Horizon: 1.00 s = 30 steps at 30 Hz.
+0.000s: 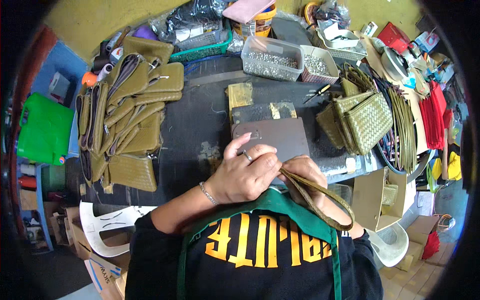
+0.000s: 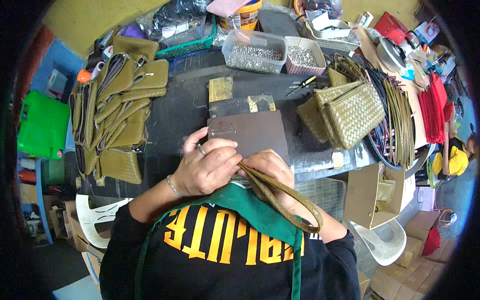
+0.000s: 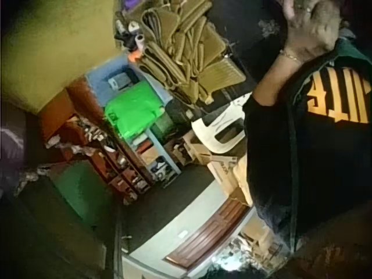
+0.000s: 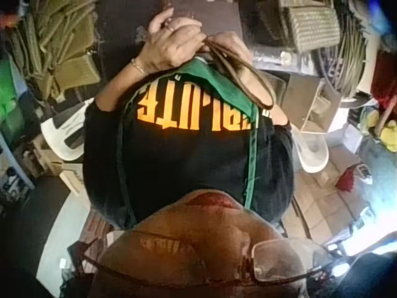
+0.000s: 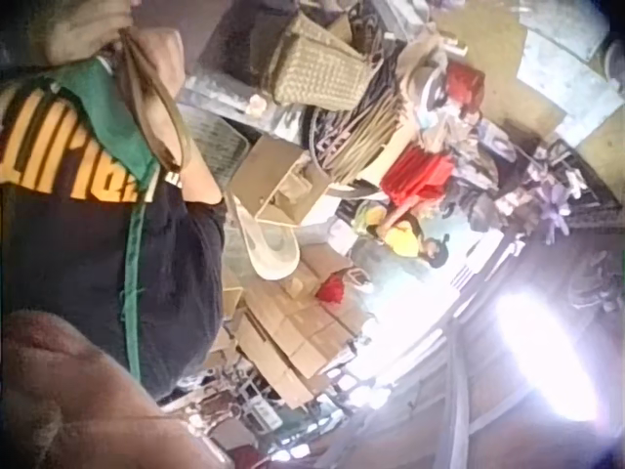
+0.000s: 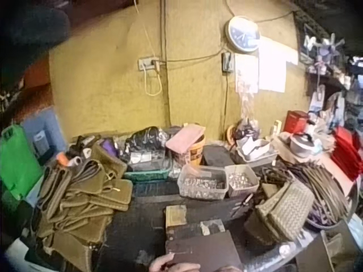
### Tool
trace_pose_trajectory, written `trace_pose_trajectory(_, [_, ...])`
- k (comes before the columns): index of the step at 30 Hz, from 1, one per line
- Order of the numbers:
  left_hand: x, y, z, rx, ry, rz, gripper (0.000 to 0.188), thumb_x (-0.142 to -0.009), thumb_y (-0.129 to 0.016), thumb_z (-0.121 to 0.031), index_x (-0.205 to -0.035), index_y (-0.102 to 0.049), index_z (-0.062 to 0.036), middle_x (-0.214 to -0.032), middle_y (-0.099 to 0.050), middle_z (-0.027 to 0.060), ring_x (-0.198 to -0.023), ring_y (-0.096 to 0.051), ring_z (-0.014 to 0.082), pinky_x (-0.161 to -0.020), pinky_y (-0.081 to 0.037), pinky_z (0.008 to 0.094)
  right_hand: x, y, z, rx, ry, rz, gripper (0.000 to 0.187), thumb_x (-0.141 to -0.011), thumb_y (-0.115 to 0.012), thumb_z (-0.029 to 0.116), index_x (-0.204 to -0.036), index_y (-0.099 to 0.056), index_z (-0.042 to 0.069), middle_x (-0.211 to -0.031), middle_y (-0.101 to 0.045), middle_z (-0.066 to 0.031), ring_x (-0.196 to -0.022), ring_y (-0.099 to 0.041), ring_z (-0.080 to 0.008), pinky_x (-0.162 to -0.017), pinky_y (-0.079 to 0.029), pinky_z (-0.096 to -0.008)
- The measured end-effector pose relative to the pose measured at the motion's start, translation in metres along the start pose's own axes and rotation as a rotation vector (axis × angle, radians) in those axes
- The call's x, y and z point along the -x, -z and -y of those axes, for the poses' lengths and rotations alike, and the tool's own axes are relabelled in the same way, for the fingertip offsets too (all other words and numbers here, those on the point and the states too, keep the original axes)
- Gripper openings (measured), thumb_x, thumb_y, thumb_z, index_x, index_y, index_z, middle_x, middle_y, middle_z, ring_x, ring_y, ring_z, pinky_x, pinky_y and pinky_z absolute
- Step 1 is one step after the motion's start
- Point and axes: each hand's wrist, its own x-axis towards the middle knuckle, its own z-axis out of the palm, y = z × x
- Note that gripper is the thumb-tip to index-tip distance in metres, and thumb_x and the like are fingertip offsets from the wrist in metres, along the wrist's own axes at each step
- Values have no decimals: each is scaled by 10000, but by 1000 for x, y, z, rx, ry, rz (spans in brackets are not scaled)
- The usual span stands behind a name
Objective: The person attaches woven straps to small woven pouches by threading the straps through the zipper pull tabs and securing the ends by hand.
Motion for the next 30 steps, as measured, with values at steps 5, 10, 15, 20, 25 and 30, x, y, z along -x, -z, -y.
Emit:
trace_pose_trajectory(5, [-3,-2,5,-26,25,-34,168,-624,-639,-118,-776,-593,-66,-818,-522,6,-868,-527,147,-909,-260,423,-9,-1,0,18,-32,18,213,-642,-655,-20,-824,-544,-11,-719,-558,-107,-627,-538,-212,-556,-429,-282])
trace_pose_trajectory(10, [-2,13,17,49,30,-6,225,-618,-636,-85,-832,-577,-53,-858,-532,11,-899,-523,154,-889,-305,365,-47,28,-7,-9,16,556,313,-632,-611,79,-931,-554,4,-857,-540,-126,-769,-536,-265,-690,-436,-331])
trace_pose_trajectory(15, [0,12,24,67,-34,-18,250,-610,-652,-99,-849,-585,-68,-883,-537,5,-907,-525,153,-860,-336,341,-157,41,-74,307,-116,651,221,-640,-596,44,-862,-594,52,-771,-582,-112,-716,-570,-267,-655,-457,-343])
trace_pose_trajectory(20, [4,7,34,175,-20,-15,221,-665,-630,-130,-877,-594,-82,-911,-522,1,-945,-504,146,-858,-332,332,-206,41,-224,737,-507,680,177,-684,-564,165,-816,-611,56,-777,-611,-132,-725,-587,-284,-676,-462,-347])
trace_pose_trajectory(25, [14,14,45,203,60,-23,180,-712,-601,-158,-882,-607,-96,-920,-504,-10,-968,-483,125,-877,-319,325,-190,6,-305,859,-412,824,221,-665,-612,231,-836,-636,93,-747,-615,-132,-720,-589,-262,-688,-449,-337])
trace_pose_trajectory(30, [9,7,49,280,24,-48,135,-707,-604,-153,-831,-623,-102,-905,-505,-15,-974,-479,123,-890,-312,325,-189,-12,-330,920,-417,871,256,-642,-621,285,-845,-647,133,-786,-609,-156,-741,-584,-289,-708,-445,-346])
